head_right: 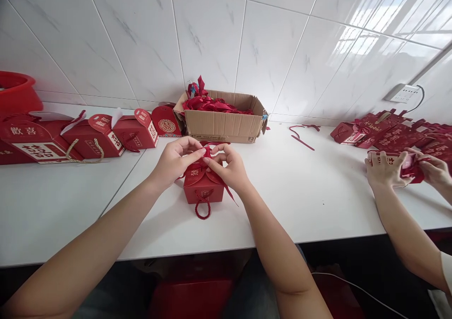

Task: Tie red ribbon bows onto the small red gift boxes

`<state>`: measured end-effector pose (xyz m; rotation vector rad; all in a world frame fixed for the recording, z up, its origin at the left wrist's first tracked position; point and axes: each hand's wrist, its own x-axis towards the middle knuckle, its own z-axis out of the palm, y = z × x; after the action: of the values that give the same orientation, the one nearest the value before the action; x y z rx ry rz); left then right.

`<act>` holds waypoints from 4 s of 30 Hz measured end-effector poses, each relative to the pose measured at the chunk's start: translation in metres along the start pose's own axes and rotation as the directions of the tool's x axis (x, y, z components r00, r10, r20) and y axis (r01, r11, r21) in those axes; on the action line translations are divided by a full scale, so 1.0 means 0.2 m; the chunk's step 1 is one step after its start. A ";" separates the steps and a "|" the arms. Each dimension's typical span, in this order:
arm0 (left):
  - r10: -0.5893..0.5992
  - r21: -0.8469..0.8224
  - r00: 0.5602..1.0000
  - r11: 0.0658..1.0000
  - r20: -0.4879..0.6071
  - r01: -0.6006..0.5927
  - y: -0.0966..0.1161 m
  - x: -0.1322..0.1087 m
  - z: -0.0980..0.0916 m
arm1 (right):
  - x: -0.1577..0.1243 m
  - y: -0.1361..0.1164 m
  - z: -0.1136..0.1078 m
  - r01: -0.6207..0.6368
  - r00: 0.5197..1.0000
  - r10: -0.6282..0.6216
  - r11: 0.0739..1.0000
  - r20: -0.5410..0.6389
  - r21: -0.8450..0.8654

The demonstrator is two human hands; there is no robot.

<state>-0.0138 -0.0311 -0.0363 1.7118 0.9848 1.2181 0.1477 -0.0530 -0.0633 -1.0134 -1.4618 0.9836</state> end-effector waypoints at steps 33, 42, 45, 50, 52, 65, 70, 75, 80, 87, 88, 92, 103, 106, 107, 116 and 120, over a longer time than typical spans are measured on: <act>-0.052 0.518 0.967 0.851 0.248 -0.087 -0.05 -0.05 -0.15 | -0.01 -0.07 -0.07 -0.233 0.938 0.213 0.971 0.274 0.044; 0.056 0.552 0.825 0.717 0.562 -0.426 0.17 0.02 -0.21 | 0.03 -0.15 0.02 -0.309 0.942 0.325 0.937 0.080 -0.165; 0.034 0.525 0.802 0.739 0.597 -0.423 0.25 0.08 -0.24 | 0.02 -0.16 0.03 -0.285 0.950 0.304 0.938 0.075 -0.197; 0.070 0.491 0.815 0.767 0.576 -0.413 0.29 0.20 -0.18 | -0.02 -0.16 0.01 -0.188 0.958 0.224 0.961 0.177 -0.200; 0.093 0.490 0.826 0.766 0.556 -0.416 0.24 0.22 -0.13 | -0.02 -0.15 0.00 -0.152 0.957 0.191 0.972 0.217 -0.181; 0.018 0.241 0.967 0.967 0.253 -0.081 -0.01 0.01 -0.16 | -0.02 -0.07 0.04 -0.091 0.989 0.100 0.992 0.105 -0.086; 0.009 0.125 0.986 0.992 0.166 -0.030 -0.05 -0.02 -0.13 | -0.04 -0.04 0.07 -0.114 0.993 0.114 0.991 -0.001 0.071; 0.031 0.044 0.982 0.998 0.184 -0.040 -0.06 -0.06 -0.13 | -0.06 -0.03 0.11 -0.011 0.997 0.013 1.000 -0.075 0.020; 0.128 0.097 0.975 0.984 0.183 -0.147 -0.08 -0.07 -0.11 | -0.05 -0.01 0.11 0.004 0.997 -0.006 1.000 -0.082 -0.017; 0.162 0.102 0.974 0.978 0.161 -0.180 -0.09 -0.06 -0.10 | -0.07 -0.03 0.11 0.005 0.991 -0.028 0.985 -0.129 -0.170; 0.161 0.103 0.974 0.978 0.156 -0.179 -0.09 -0.06 -0.10 | -0.07 -0.03 0.12 -0.003 0.990 -0.023 0.984 -0.140 -0.180; 0.169 0.124 0.977 0.975 0.131 -0.185 -0.10 -0.07 -0.10 | -0.09 -0.03 0.13 -0.008 0.982 -0.030 0.979 -0.185 -0.204; 0.221 0.157 0.953 0.954 0.206 -0.255 -0.10 -0.07 -0.13 | -0.07 -0.06 0.08 -0.083 0.996 0.081 0.992 -0.024 -0.098; 0.191 0.167 0.959 0.959 0.208 -0.228 -0.09 -0.07 -0.13 | -0.07 -0.06 0.07 -0.060 0.998 0.061 0.987 0.001 -0.151; 0.178 0.175 0.964 0.961 0.199 -0.214 -0.08 -0.07 -0.14 | -0.07 -0.05 0.08 -0.041 0.999 0.041 0.981 -0.004 -0.189; 0.100 0.213 0.982 0.968 0.159 -0.133 -0.08 -0.08 -0.13 | -0.10 -0.01 0.15 0.142 0.971 -0.207 0.900 -0.117 -0.412; 0.072 0.208 0.982 0.972 0.173 -0.108 -0.08 -0.08 -0.13 | -0.10 -0.04 0.13 0.029 0.991 -0.070 0.941 -0.112 -0.336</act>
<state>-0.0456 -0.0355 -0.0502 2.0125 0.9768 1.0363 0.1219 -0.0750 -0.0652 -1.2507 -1.5750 0.6346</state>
